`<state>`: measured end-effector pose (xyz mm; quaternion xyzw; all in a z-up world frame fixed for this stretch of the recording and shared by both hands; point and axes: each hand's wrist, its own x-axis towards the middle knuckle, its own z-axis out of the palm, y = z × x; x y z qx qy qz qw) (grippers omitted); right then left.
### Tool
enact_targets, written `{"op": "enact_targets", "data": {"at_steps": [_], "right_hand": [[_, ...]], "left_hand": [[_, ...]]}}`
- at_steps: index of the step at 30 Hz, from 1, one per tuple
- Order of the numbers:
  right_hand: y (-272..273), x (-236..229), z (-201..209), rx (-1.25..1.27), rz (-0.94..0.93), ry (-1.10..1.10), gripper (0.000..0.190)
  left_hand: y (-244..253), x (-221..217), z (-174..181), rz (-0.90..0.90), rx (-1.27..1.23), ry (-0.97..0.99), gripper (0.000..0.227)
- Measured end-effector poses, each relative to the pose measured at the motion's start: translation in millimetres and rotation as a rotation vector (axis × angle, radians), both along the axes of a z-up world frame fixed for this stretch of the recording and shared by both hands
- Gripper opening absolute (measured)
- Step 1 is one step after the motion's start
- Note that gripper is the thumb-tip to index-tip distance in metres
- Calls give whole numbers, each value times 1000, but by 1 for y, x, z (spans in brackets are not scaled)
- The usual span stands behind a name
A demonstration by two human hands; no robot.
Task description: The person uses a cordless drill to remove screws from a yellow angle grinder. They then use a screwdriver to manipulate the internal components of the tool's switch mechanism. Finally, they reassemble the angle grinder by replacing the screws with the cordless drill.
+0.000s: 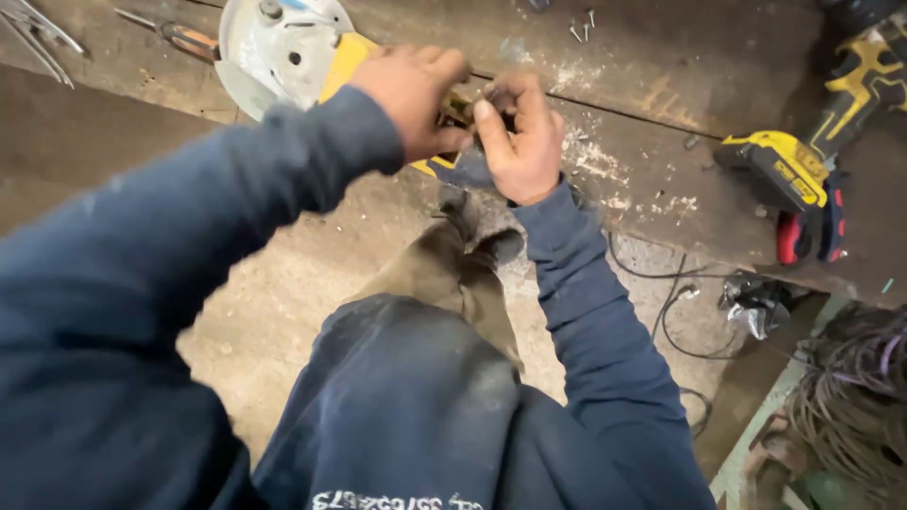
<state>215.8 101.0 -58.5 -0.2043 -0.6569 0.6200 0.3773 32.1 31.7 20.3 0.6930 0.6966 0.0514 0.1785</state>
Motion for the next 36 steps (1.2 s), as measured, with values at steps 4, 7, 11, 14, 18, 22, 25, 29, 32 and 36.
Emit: {"op": "enact_targets", "data": {"at_steps": [4,7,11,14,18,22,25,29,32,36], "right_hand": [[3,-2,5,119,-34,-31,14],[1,1,2,9,8,-1,15],[2,0,-2,-18,14,-66,16],[0,2,-1,-27,21,-101,17],[-7,12,-9,-69,17,-137,18],[-12,20,-15,-122,14,-144,21],[-9,16,-11,-100,17,-134,20],[-8,19,-12,-208,36,-136,19],[-4,17,-17,-262,72,-101,19],[2,14,-20,-390,125,-62,19]], "left_hand": [[-42,3,12,103,163,84,44],[-71,0,4,145,214,74,33],[-81,11,4,161,337,48,42],[-83,20,-3,210,393,27,42],[-88,29,-23,261,471,-23,32],[-85,21,-28,296,474,-111,26],[-83,13,-20,293,461,-177,23],[-72,22,-7,340,419,-204,37],[-56,32,-9,392,380,-105,37],[-48,50,-12,470,295,58,28]]}}
